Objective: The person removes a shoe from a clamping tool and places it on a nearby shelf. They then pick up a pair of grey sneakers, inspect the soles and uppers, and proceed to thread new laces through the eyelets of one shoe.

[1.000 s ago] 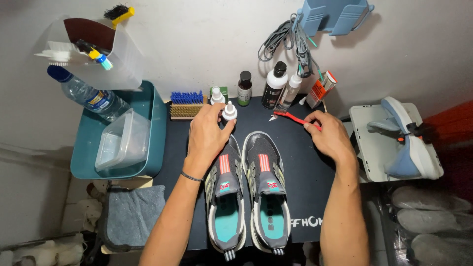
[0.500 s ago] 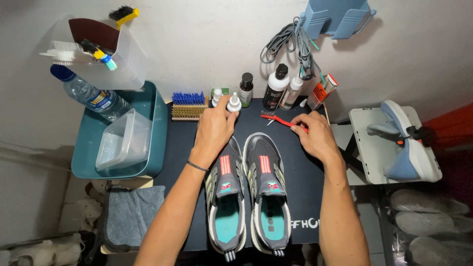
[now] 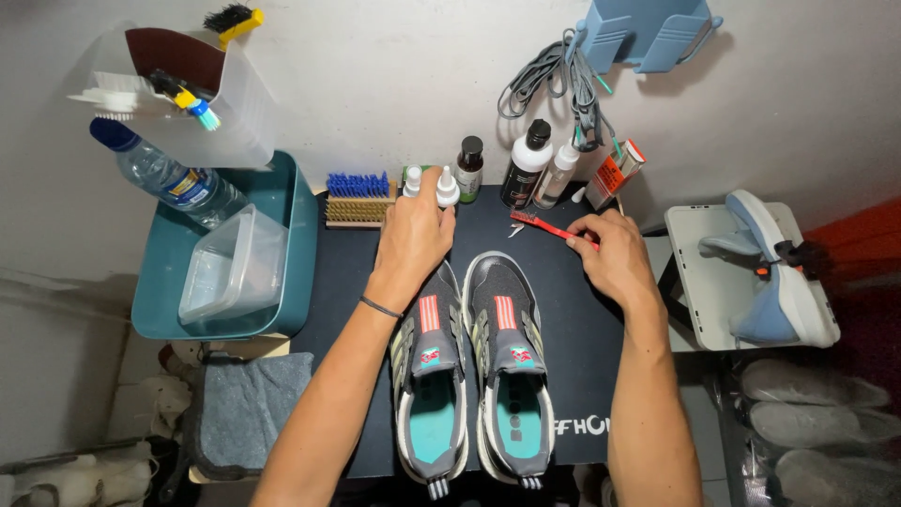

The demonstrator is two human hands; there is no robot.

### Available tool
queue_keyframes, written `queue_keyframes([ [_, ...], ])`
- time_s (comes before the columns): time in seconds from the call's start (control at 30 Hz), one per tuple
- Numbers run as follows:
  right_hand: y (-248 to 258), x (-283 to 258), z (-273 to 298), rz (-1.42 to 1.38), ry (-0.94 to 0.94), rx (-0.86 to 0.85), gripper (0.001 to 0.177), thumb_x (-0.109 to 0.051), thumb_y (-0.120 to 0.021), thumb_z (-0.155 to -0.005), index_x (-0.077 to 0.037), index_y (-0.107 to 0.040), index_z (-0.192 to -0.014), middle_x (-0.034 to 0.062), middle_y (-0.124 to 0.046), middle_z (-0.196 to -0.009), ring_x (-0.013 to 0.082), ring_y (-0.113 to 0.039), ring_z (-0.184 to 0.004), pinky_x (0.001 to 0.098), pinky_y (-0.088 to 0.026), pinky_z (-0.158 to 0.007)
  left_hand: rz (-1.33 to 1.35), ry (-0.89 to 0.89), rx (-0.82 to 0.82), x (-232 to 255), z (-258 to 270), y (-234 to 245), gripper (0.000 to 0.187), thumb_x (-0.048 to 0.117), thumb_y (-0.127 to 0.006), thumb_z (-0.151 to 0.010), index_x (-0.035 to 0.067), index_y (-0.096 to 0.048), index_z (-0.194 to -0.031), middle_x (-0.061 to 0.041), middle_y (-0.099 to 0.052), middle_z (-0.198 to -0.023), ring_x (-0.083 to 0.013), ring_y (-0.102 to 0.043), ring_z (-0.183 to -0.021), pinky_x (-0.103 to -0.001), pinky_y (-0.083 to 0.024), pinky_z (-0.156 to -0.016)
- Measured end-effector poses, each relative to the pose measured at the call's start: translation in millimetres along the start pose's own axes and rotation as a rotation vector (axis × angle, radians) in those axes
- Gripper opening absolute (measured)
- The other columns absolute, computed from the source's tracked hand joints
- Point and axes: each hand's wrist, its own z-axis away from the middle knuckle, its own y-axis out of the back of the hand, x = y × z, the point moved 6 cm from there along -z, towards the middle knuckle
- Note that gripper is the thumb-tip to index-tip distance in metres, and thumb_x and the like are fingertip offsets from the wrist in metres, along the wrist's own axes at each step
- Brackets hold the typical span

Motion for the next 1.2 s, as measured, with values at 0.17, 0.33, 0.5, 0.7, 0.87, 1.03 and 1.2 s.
queue_keyframes([
  [0.17,-1,0,1,-0.018,-0.001,-0.001,0.012,-0.015,-0.063,-0.073,-0.01,-0.063,-0.084,0.0107,-0.052,-0.072,0.0304,-0.051,-0.081,0.0391,-0.04,-0.072,-0.051,0.003,0.0,-5,-3,-5,0.038,0.016,-0.057,-0.075,0.006,-0.044,-0.109,-0.013,-0.06,-0.057,-0.0346,-0.06,-0.058,-0.043,-0.049,-0.052],
  [0.33,1,-2,1,-0.021,-0.007,-0.008,0.011,-0.015,-0.065,-0.071,-0.01,-0.063,-0.081,0.0103,-0.053,-0.071,0.0292,-0.052,-0.078,0.0371,-0.041,-0.071,-0.084,0.022,0.024,-7,-6,-4,0.037,0.016,-0.057,-0.075,0.007,-0.045,-0.109,-0.013,-0.06,-0.055,-0.0353,-0.061,-0.059,-0.043,-0.05,-0.052],
  [0.5,6,-4,4,-0.086,-0.079,-0.052,0.012,-0.009,-0.064,-0.07,-0.007,-0.063,-0.081,0.0126,-0.055,-0.07,0.0247,-0.054,-0.07,0.0344,-0.043,-0.064,-0.07,0.017,0.046,-4,-5,0,0.036,0.015,-0.057,-0.075,0.007,-0.047,-0.108,-0.015,-0.059,-0.055,-0.0361,-0.061,-0.059,-0.043,-0.049,-0.051],
  [0.7,8,-3,6,-0.102,-0.154,-0.101,0.012,-0.01,-0.063,-0.07,-0.005,-0.063,-0.081,0.0123,-0.055,-0.071,0.0226,-0.055,-0.067,0.033,-0.045,-0.06,-0.061,0.034,0.032,-4,-5,0,0.036,0.015,-0.056,-0.075,0.007,-0.047,-0.109,-0.014,-0.059,-0.054,-0.0365,-0.061,-0.06,-0.044,-0.049,-0.052],
  [0.87,13,-1,7,-0.07,-0.19,-0.116,0.011,-0.012,-0.063,-0.07,-0.006,-0.063,-0.079,0.0111,-0.056,-0.071,0.0224,-0.057,-0.067,0.0331,-0.046,-0.06,-0.074,0.033,0.039,-4,-4,2,0.037,0.015,-0.057,-0.075,0.006,-0.047,-0.11,-0.016,-0.059,-0.055,-0.0374,-0.06,-0.061,-0.045,-0.049,-0.053],
  [1.03,16,-3,10,-0.055,-0.231,-0.136,0.011,-0.012,-0.062,-0.07,-0.006,-0.063,-0.078,0.011,-0.056,-0.07,0.0228,-0.058,-0.067,0.0337,-0.046,-0.058,-0.059,0.009,0.031,-2,0,1,0.042,0.015,-0.056,-0.075,0.006,-0.044,-0.114,-0.012,-0.058,-0.052,-0.0335,-0.06,-0.056,-0.041,-0.048,-0.05],
  [1.2,20,-4,12,-0.041,-0.278,-0.161,0.013,-0.014,-0.062,-0.068,-0.004,-0.063,-0.077,0.0117,-0.055,-0.067,0.0236,-0.058,-0.064,0.035,-0.047,-0.056,0.016,-0.027,0.019,16,8,16,0.049,0.014,-0.054,-0.077,0.0,-0.037,-0.121,-0.014,-0.059,-0.052,-0.0329,-0.059,-0.052,-0.043,-0.047,-0.05],
])
